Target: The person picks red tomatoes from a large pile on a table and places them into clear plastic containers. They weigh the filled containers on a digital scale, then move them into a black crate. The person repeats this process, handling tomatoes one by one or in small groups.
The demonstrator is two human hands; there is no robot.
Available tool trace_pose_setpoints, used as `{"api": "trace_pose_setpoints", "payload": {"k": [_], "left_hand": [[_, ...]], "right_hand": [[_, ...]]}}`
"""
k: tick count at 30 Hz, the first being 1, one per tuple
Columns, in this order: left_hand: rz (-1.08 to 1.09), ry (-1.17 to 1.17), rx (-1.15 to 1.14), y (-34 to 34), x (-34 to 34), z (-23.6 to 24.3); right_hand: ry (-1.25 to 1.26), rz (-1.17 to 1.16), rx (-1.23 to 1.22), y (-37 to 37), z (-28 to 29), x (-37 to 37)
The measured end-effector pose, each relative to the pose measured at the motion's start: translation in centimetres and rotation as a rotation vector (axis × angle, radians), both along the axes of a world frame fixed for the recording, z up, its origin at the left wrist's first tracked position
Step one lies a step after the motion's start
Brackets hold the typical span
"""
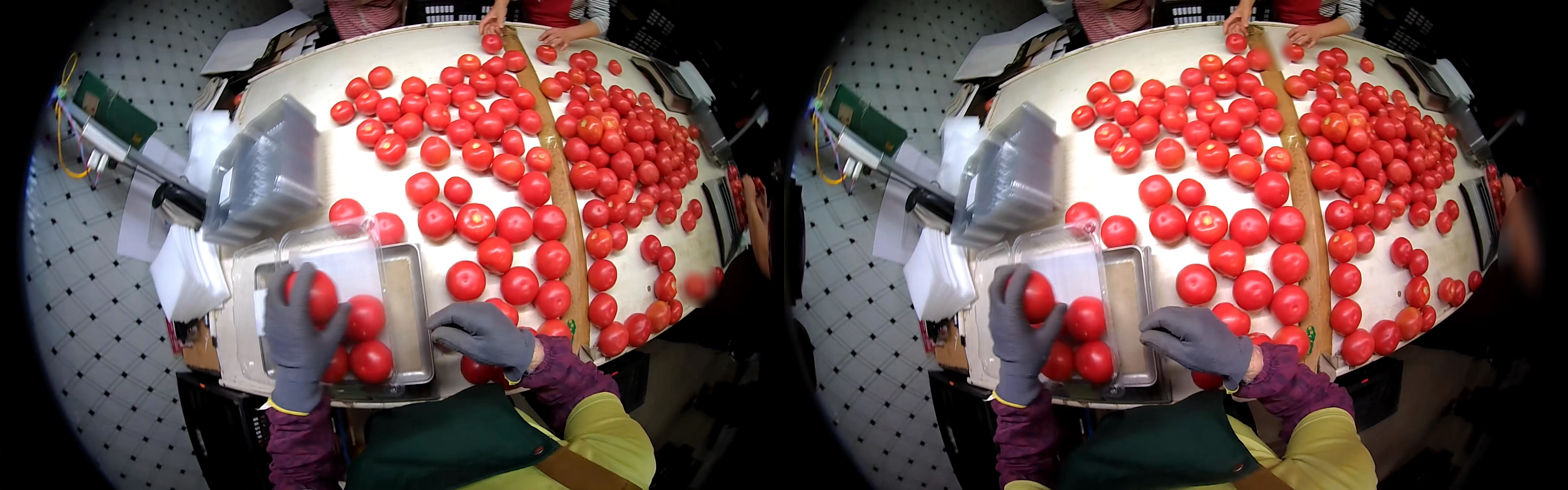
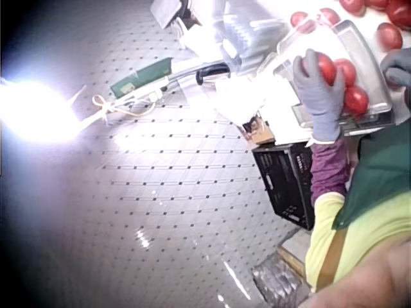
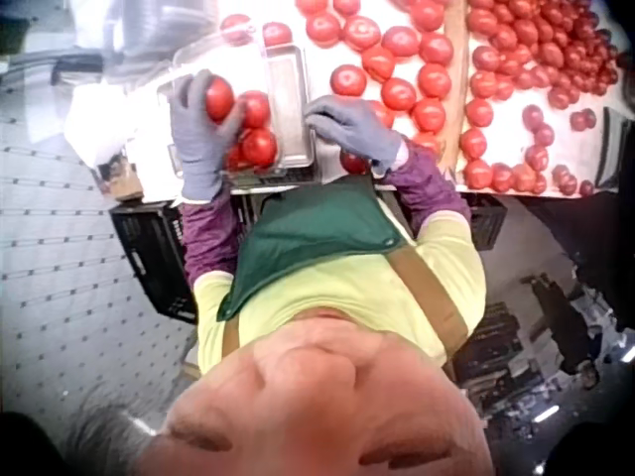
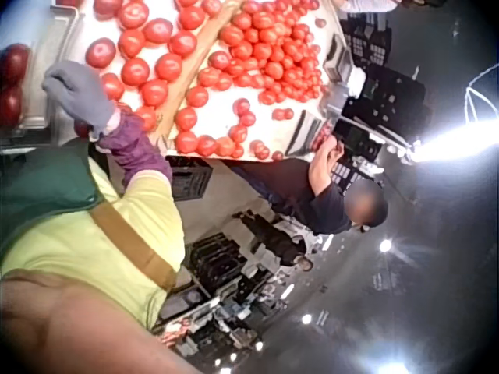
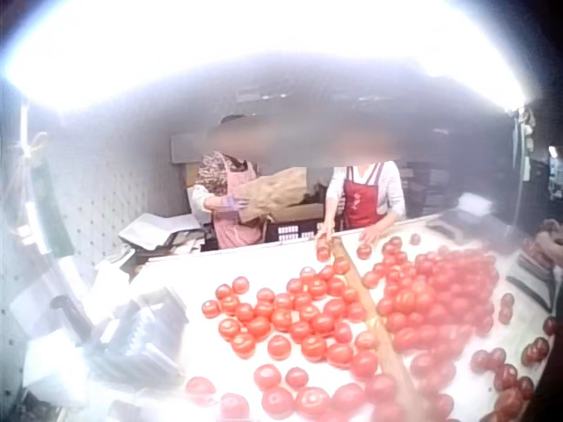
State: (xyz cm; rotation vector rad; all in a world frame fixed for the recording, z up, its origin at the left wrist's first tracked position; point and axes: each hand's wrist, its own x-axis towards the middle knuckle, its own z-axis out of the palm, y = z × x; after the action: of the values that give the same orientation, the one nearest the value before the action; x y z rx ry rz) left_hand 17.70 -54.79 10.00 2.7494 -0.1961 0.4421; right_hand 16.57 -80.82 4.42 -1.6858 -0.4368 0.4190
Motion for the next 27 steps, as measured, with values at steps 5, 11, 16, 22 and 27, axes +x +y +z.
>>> {"api": "trace_pose_setpoints", "payload": {"k": [5, 11, 16, 22, 27], "left_hand": [[0.004, 0.154, 0.404, 3.0, 2.4, -3.7], [-0.044, 0.302, 0.407, 2.1, 4.2, -3.5], [0.000, 0.280, 0.321, 2.5, 4.1, -4.6], [0.040, 0.253, 0.267, 3.4, 4.1, -5.8], [0.021, 0.247, 0.270, 3.6, 4.2, -5.8]], "right_hand": [[-0.043, -0.024, -0.089, -0.9, -0.5, 3.0], [-0.175, -0.033, -0.321, -2.6, -4.5, 8.6], [-0.400, -0.310, -0.602, -5.2, -7.0, 20.7], [-0.614, -0.397, -1.307, -3.4, -11.4, 34.1], [-0.502, -0.424, -1.350, -2.3, -13.2, 35.3]]}}
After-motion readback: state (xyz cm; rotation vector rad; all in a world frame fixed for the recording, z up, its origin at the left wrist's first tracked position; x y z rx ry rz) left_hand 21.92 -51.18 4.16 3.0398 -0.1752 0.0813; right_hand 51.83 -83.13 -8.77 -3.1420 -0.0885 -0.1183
